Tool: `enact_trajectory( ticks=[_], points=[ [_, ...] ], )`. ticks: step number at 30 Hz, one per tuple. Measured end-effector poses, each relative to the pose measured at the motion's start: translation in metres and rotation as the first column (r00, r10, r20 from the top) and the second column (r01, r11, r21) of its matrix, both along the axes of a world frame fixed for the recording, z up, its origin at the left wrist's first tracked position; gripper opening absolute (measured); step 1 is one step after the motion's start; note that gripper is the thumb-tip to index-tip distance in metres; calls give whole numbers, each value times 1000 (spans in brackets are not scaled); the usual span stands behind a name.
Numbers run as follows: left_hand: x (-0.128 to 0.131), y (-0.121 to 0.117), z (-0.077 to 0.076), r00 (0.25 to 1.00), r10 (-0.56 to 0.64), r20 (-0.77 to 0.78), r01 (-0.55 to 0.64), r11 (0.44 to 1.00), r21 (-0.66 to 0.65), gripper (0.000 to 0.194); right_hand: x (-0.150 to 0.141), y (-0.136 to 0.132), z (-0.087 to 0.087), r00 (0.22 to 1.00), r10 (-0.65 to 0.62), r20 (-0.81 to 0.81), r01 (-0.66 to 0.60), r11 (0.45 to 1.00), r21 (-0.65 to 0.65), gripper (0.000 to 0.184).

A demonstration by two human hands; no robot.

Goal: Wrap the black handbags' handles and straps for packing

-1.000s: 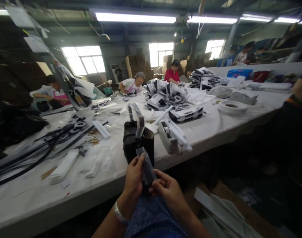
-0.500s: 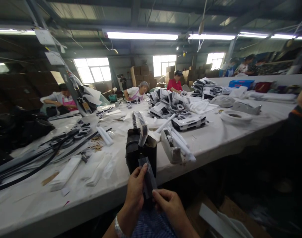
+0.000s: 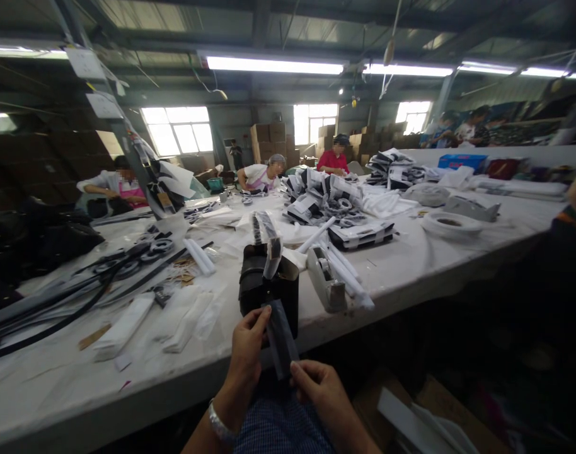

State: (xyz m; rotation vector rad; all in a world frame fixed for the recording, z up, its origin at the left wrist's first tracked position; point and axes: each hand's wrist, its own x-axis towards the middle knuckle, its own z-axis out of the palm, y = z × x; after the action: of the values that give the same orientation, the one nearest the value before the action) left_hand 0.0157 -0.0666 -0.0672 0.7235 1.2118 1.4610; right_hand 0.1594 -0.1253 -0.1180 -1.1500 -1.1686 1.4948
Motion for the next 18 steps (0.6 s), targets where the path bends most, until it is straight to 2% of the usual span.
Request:
enact_trajectory(
  ticks=[6,11,14,16,18],
  points=[
    [-1,0,-1,1000,-23,-4,23,1000,2,39,3,0,-1,991,-76,-108,61,989,-135,67],
    [1,-6,-3,999,-51,-1,51,998,39,39,0,6,6,996,-87,11,87,996,-26,61],
    [3,-19,-14,997,-75,-35,76,996,39,37,-3,13,0,995,0,96,1,1000,-12,54],
    [2,-30,-26,991,-99,-92,102,994,28,38,-2,16,-13,984,94,151,-90,995,-38,51],
    [-8,-40,-38,966,-187,-180,193,981,14,41,1,14,-28,949,199,243,-182,979,-91,43]
  ],
)
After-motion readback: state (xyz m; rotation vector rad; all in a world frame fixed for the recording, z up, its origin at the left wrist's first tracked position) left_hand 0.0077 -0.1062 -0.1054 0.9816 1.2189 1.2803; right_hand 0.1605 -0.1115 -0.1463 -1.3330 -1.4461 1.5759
